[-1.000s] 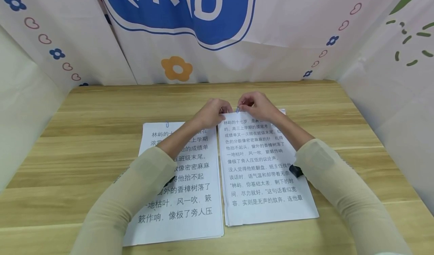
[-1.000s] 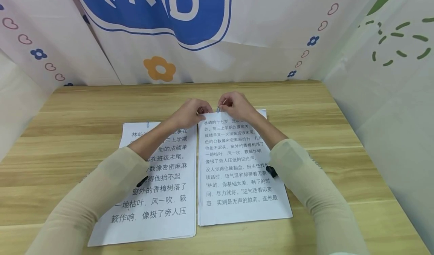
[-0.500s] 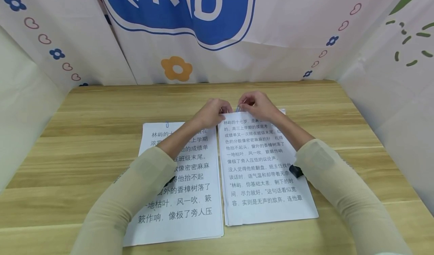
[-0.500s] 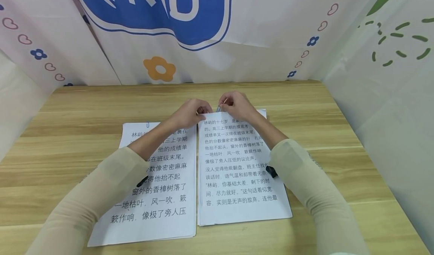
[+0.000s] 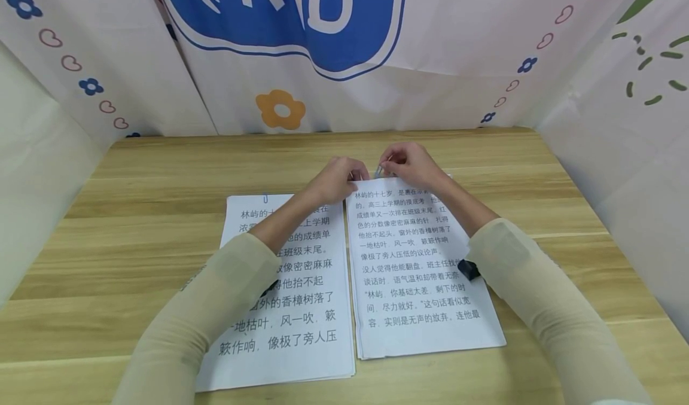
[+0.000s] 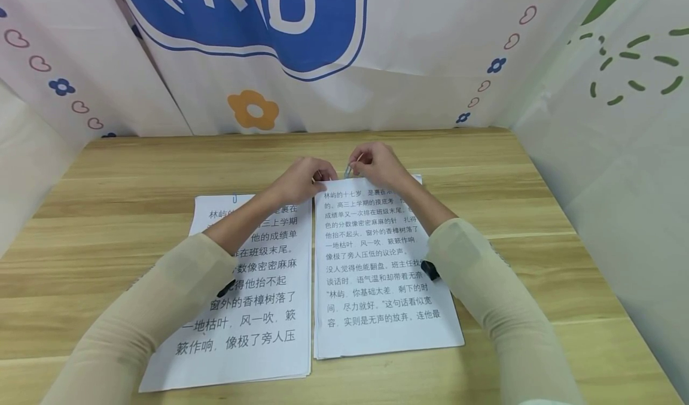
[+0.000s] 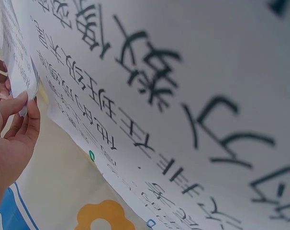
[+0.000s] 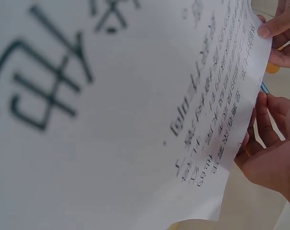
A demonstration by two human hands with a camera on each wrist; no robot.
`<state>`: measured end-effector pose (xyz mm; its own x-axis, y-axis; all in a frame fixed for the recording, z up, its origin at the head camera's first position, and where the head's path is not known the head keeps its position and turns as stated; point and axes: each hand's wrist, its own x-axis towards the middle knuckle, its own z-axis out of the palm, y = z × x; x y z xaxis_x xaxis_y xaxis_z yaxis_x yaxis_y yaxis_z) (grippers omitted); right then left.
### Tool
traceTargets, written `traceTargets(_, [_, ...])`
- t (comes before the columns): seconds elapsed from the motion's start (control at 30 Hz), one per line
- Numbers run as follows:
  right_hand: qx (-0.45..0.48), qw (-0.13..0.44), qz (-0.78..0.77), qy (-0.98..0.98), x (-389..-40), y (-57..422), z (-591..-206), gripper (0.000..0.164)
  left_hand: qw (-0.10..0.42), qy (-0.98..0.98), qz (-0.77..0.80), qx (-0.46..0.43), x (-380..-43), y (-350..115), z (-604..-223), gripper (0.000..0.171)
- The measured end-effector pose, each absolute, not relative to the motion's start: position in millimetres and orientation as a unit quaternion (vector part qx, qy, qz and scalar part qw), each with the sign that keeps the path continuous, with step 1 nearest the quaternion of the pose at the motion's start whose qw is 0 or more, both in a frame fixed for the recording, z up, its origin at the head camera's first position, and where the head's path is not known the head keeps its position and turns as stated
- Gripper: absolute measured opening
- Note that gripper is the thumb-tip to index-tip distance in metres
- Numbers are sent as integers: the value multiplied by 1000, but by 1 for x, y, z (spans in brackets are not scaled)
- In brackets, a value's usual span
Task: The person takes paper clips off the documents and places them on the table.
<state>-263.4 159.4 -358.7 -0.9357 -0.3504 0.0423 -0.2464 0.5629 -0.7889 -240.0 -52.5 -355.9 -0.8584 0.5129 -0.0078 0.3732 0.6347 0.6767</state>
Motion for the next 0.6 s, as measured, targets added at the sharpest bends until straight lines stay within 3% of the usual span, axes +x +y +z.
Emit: traceTargets(0.6, [-149,74,-432,886,-266,156,-361,11,100,900,348,241,-239,-54,-357,26])
